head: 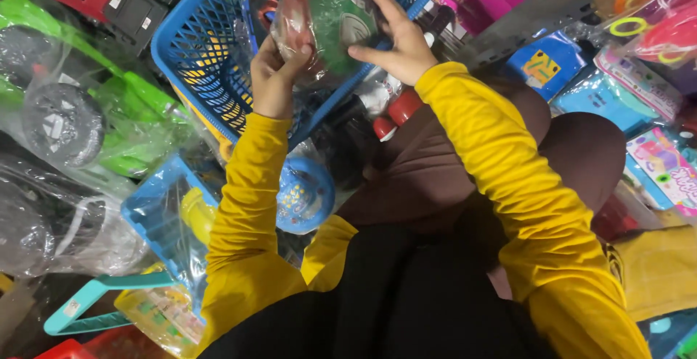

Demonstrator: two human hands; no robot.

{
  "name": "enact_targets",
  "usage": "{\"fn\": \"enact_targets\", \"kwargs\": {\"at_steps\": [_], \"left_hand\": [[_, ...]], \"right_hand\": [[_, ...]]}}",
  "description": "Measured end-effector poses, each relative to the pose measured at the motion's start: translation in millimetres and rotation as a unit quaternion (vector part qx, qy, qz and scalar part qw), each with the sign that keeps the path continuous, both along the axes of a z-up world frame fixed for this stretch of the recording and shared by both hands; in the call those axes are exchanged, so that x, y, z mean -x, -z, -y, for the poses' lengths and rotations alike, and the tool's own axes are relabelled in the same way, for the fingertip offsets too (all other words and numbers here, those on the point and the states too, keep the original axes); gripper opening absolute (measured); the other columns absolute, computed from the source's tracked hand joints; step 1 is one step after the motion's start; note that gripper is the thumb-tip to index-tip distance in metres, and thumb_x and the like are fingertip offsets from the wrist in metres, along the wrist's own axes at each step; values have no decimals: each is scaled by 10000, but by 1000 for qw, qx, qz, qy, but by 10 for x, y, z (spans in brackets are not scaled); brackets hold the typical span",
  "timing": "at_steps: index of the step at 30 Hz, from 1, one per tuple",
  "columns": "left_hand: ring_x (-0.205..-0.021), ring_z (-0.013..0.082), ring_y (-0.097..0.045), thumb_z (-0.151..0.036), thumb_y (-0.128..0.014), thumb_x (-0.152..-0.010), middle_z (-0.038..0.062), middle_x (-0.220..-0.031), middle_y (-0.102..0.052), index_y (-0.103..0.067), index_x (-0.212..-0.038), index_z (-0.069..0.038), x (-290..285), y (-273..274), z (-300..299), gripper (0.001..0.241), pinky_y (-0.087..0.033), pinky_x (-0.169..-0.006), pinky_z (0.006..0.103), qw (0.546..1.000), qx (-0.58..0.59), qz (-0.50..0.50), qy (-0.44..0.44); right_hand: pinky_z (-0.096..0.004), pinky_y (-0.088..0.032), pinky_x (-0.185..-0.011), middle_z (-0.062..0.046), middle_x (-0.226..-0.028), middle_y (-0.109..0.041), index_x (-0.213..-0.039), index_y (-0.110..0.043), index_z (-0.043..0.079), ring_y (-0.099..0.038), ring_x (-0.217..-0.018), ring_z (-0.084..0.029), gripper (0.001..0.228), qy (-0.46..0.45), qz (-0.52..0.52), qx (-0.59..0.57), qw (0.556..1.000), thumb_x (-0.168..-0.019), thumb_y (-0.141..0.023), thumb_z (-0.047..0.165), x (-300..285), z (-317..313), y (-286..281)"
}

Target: Dusting and cleaning plastic superhero and character toy masks with a cloth in a store setting.

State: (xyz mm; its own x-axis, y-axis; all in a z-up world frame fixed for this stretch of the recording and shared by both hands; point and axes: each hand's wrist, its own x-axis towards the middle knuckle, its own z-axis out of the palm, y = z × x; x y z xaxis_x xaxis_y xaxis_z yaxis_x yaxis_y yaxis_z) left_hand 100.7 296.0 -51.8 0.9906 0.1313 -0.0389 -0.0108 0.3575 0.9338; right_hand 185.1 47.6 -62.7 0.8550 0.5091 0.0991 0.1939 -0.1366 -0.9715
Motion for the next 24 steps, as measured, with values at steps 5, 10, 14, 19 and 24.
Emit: {"fn": "enact_targets", "kwargs": {"at_steps": [5,10,14,19,24], "left_hand": [[-922,166,-642,-20,-711,-996,58,-1078,-675,-585,-1284,-17,74,86,-145,314,-568,-816,331,995,89,35,-18],[-936,155,-600,6,-750,-983,23,-1059,-635,-608,-1244,-32,287,-61,-170,299,-493,-820,273,981,147,116,-43],[-959,199,-636,-24,-774,-909,58,-1035,-664,-620,-1241,-45,533,17,-173,367,-516,-896,341,981,164,99,-21],[-1160,295,-678,-62,-777,-859,145,-1257,-702,-655,-1238,24,798,26,-135,407,-523,-1088,450,975,185,115,54],[-1430,329,-489,-58,-795,-724,144,-1556,-486,-478,-1517,-72,1042,-700,465,854,-393,-1222,443,970,204,122,58]], "right_hand": [[-452,-294,-1304,-128,-1766,-239,-1683,-269,172,-228,-1651,-276,929,-27,-13,-38,999,-957,-848,126,78,62,-262],[-492,-280,-1346,-110,-1754,-233,-1661,-187,192,-182,-1654,-245,879,2,-27,-169,985,-1035,-790,58,65,215,-131],[-415,-341,-1233,-68,-1731,-242,-1655,-149,246,-333,-1548,-237,866,-1,-76,-309,948,-1046,-702,-26,253,349,-456],[-359,-418,-972,-91,-1661,-307,-1663,-107,195,-435,-1146,-217,946,59,-245,-438,863,-923,-650,-34,662,610,-461],[-360,-399,-1210,-84,-1671,-365,-1687,-190,56,-438,-1508,-207,975,58,-204,-449,868,-857,-676,-105,1339,1108,-579]]}}
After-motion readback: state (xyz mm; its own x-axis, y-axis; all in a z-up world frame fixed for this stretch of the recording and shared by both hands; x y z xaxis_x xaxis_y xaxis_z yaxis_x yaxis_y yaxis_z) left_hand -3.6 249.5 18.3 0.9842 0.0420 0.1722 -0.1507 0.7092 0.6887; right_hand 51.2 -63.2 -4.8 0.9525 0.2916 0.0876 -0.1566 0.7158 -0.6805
